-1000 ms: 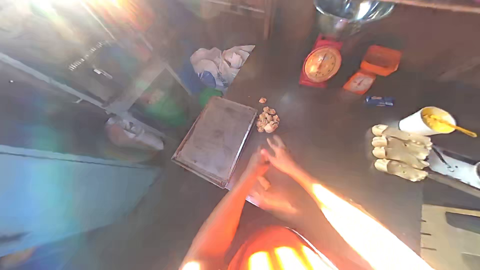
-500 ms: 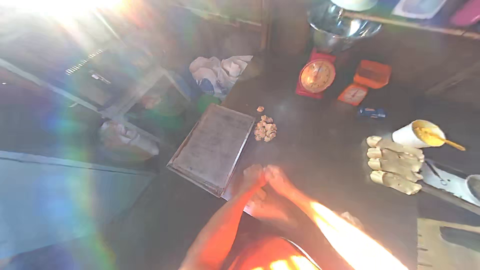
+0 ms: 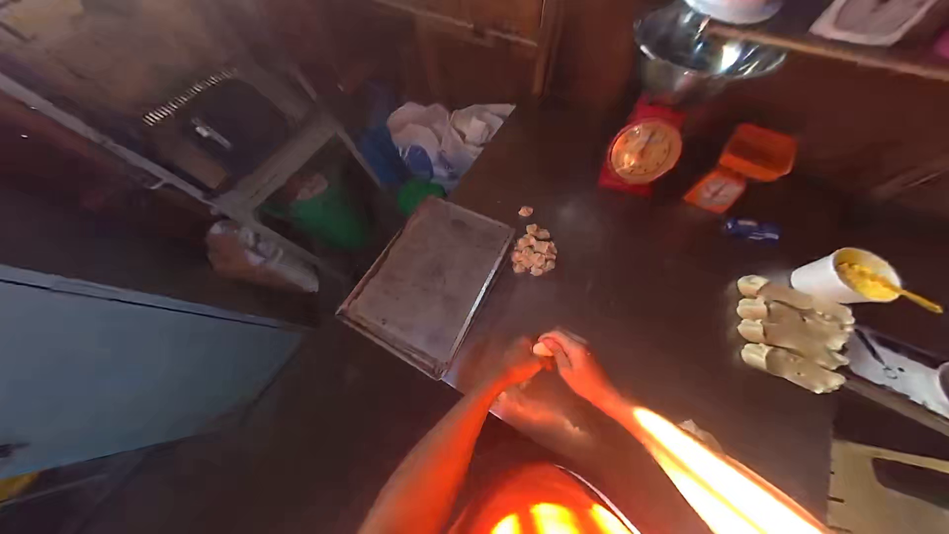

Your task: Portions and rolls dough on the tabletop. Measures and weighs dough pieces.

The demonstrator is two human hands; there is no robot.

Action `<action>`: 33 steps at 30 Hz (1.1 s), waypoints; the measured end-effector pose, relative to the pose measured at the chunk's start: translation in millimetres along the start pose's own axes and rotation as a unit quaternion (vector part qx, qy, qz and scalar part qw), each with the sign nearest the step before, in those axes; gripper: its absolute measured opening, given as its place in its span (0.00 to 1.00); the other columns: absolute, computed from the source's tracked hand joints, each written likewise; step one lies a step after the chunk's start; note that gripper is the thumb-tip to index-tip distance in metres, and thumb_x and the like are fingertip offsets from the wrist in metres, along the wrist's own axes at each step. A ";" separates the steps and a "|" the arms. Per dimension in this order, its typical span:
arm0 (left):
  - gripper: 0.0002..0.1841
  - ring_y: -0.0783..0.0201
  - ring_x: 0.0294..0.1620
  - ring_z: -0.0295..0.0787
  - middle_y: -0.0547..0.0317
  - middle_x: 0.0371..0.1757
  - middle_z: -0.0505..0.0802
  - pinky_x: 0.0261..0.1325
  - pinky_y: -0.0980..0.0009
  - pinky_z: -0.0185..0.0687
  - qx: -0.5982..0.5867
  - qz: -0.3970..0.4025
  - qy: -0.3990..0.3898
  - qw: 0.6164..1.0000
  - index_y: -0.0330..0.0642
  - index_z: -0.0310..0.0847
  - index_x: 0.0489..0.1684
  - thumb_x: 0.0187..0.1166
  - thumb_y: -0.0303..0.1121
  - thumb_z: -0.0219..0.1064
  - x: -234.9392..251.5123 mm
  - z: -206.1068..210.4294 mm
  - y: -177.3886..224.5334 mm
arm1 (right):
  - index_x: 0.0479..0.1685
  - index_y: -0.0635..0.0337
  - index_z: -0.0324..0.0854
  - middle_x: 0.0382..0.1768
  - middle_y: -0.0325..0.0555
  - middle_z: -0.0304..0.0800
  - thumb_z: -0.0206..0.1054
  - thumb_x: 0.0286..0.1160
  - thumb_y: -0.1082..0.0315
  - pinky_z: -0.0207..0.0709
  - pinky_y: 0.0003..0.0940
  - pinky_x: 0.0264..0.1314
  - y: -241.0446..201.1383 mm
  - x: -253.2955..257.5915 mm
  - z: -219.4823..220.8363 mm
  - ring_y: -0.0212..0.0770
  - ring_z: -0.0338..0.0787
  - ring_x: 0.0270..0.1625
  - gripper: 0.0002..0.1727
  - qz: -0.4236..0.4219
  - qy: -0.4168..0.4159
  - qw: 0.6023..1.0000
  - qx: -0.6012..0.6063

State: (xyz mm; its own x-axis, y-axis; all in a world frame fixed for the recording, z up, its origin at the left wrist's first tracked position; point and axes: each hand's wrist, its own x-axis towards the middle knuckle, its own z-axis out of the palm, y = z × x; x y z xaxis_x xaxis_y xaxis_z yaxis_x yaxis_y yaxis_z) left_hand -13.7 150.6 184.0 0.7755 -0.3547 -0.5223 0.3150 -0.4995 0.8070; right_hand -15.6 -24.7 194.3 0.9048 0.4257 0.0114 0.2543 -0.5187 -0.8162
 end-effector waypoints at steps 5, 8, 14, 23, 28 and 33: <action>0.20 0.47 0.53 0.93 0.46 0.46 0.94 0.54 0.42 0.86 0.178 -0.083 0.159 0.968 0.40 0.89 0.43 0.83 0.48 0.58 11.5 0.1 51.2 | 0.53 0.61 0.84 0.52 0.53 0.87 0.46 0.92 0.49 0.82 0.41 0.65 -11.3 46.2 -12.3 0.46 0.88 0.57 0.26 0.039 -0.005 0.992 -0.118; 0.24 0.46 0.55 0.92 0.46 0.48 0.94 0.52 0.43 0.84 0.282 -0.092 0.165 0.941 0.40 0.88 0.45 0.84 0.51 0.53 13.0 6.1 47.3 | 0.35 0.59 0.81 0.30 0.48 0.82 0.49 0.87 0.52 0.78 0.47 0.46 -7.5 65.9 -8.3 0.45 0.85 0.38 0.23 0.161 -0.040 0.985 -0.045; 0.31 0.40 0.61 0.90 0.40 0.58 0.92 0.57 0.35 0.83 0.227 -0.229 0.143 0.936 0.40 0.87 0.56 0.88 0.58 0.46 25.9 -40.5 -25.0 | 0.26 0.62 0.80 0.21 0.46 0.80 0.57 0.85 0.59 0.79 0.39 0.36 -69.6 -14.1 42.4 0.40 0.83 0.28 0.20 0.008 -0.096 0.994 0.054; 0.42 0.53 0.57 0.92 0.45 0.58 0.93 0.67 0.49 0.86 0.076 0.054 0.097 0.991 0.36 0.67 0.83 0.66 0.42 0.79 15.8 -4.5 -23.4 | 0.54 0.60 0.86 0.49 0.50 0.91 0.50 0.91 0.50 0.82 0.43 0.66 7.0 14.6 25.6 0.42 0.90 0.56 0.25 0.097 -0.053 0.994 0.024; 0.17 0.53 0.39 0.92 0.49 0.34 0.93 0.46 0.49 0.88 0.130 -0.030 0.084 0.987 0.37 0.88 0.36 0.81 0.43 0.61 5.0 -3.8 7.7 | 0.60 0.59 0.86 0.54 0.50 0.88 0.51 0.91 0.55 0.82 0.37 0.69 -10.1 16.1 7.9 0.42 0.88 0.61 0.21 -0.030 0.015 0.995 -0.093; 0.24 0.44 0.59 0.90 0.43 0.52 0.93 0.56 0.41 0.83 0.287 -0.095 0.131 0.944 0.39 0.87 0.48 0.84 0.51 0.53 12.9 0.3 45.4 | 0.41 0.61 0.83 0.35 0.50 0.85 0.47 0.90 0.51 0.80 0.48 0.52 -11.3 60.2 -5.4 0.46 0.88 0.43 0.25 0.176 -0.044 0.982 -0.053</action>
State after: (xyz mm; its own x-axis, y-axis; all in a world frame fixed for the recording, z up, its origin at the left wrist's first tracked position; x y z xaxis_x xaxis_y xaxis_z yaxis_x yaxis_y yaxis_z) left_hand 10.5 123.1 213.8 0.8668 -0.0456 -0.4965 0.1721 -0.9073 0.3837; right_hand 37.8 2.9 207.4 0.9111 0.2666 -0.3144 -0.0305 -0.7169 -0.6965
